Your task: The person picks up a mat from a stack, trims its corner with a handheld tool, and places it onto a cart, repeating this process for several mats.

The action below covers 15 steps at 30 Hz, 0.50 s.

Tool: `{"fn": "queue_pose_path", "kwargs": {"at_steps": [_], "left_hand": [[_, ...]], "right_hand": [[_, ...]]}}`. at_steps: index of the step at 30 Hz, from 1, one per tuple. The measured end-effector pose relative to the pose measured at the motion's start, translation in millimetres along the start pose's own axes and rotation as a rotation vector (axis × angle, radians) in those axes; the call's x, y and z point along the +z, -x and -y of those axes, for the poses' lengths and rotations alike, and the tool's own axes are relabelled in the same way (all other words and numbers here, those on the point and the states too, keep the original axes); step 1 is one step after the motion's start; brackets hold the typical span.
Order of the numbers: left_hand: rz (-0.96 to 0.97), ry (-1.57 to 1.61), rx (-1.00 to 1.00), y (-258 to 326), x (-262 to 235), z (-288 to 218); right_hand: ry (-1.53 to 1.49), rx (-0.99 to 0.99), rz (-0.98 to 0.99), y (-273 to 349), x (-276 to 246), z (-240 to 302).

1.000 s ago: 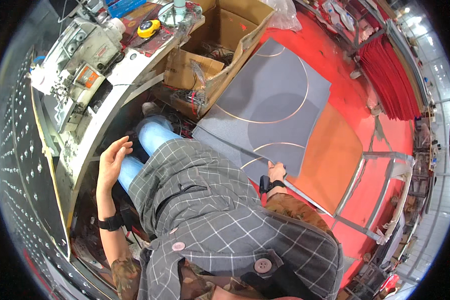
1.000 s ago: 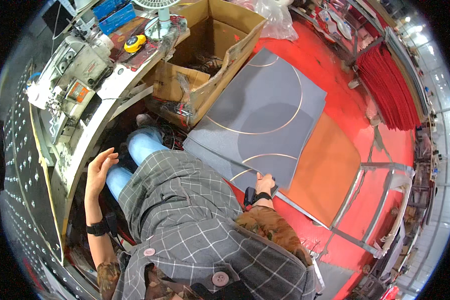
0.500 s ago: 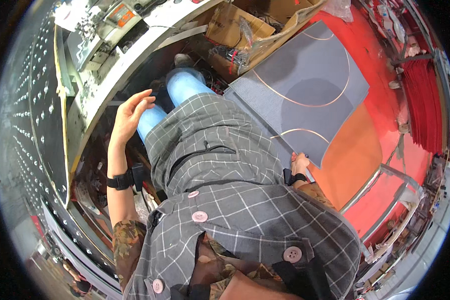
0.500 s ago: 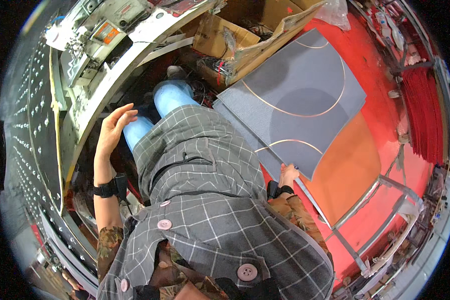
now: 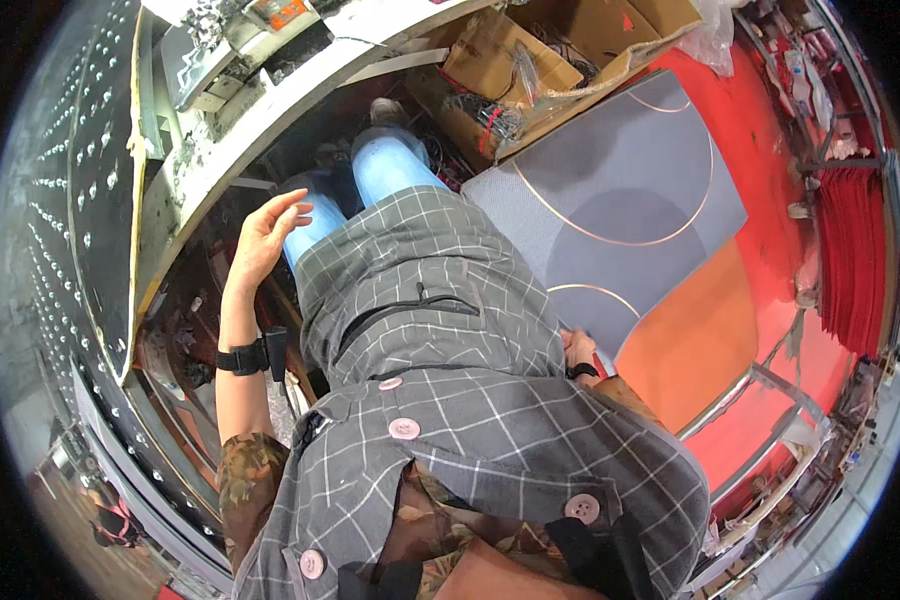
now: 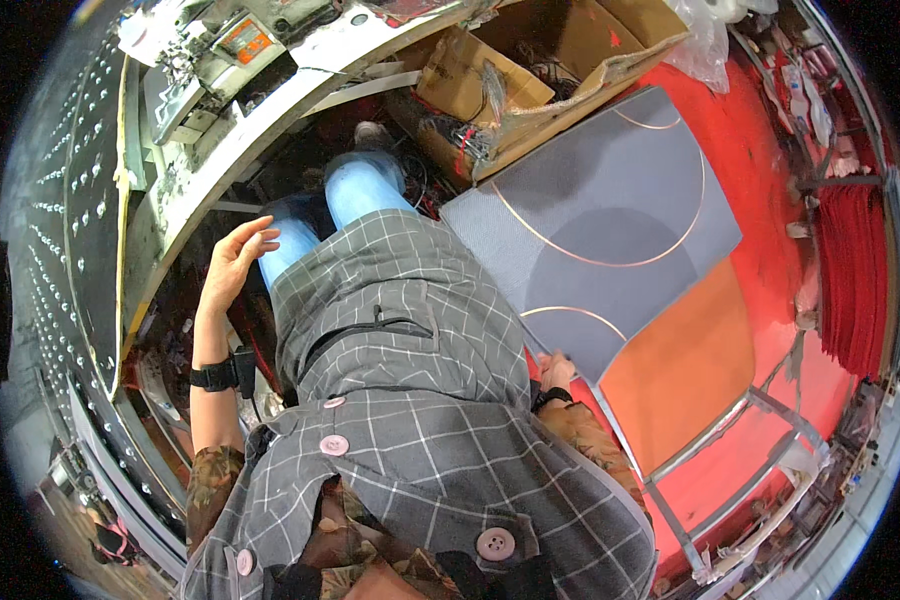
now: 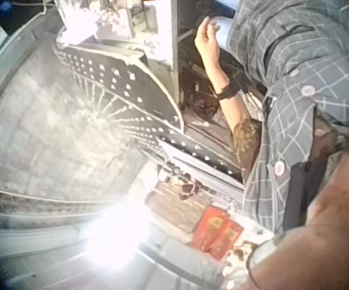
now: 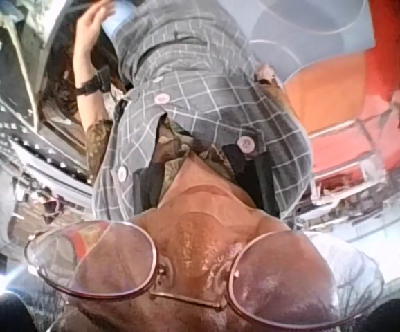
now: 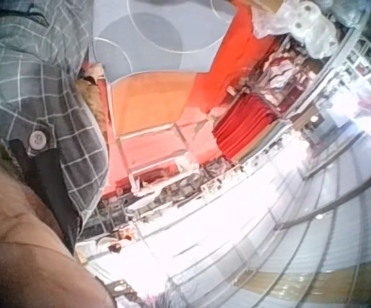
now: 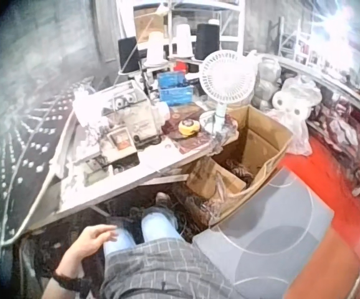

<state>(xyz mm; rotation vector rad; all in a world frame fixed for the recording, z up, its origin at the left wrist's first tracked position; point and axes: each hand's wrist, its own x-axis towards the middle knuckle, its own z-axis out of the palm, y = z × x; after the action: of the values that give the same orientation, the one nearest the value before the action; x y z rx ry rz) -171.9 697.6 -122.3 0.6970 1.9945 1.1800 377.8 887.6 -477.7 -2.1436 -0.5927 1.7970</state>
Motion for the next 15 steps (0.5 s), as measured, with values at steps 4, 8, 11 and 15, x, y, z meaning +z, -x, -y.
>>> {"fn": "queue_pose_path", "kwargs": {"at_steps": [4,8,11,15], "left_hand": [[-0.016,0.021,-0.028,0.1,-0.6,10.3],[-0.031,0.029,-0.044,12.2,1.9,21.0],[-0.149,0.131,-0.068,35.8,-4.0,33.3],[-0.343,0.123,-0.167,84.4,-21.2,55.7]], "right_hand": [[0.541,-0.311,0.283,7.4,95.9,75.9],[0.69,-0.974,0.384,25.6,252.3,202.2],[0.812,-0.762,0.226,41.7,331.3,243.9],[0.708,-0.721,0.037,57.7,369.9,241.3]]}}
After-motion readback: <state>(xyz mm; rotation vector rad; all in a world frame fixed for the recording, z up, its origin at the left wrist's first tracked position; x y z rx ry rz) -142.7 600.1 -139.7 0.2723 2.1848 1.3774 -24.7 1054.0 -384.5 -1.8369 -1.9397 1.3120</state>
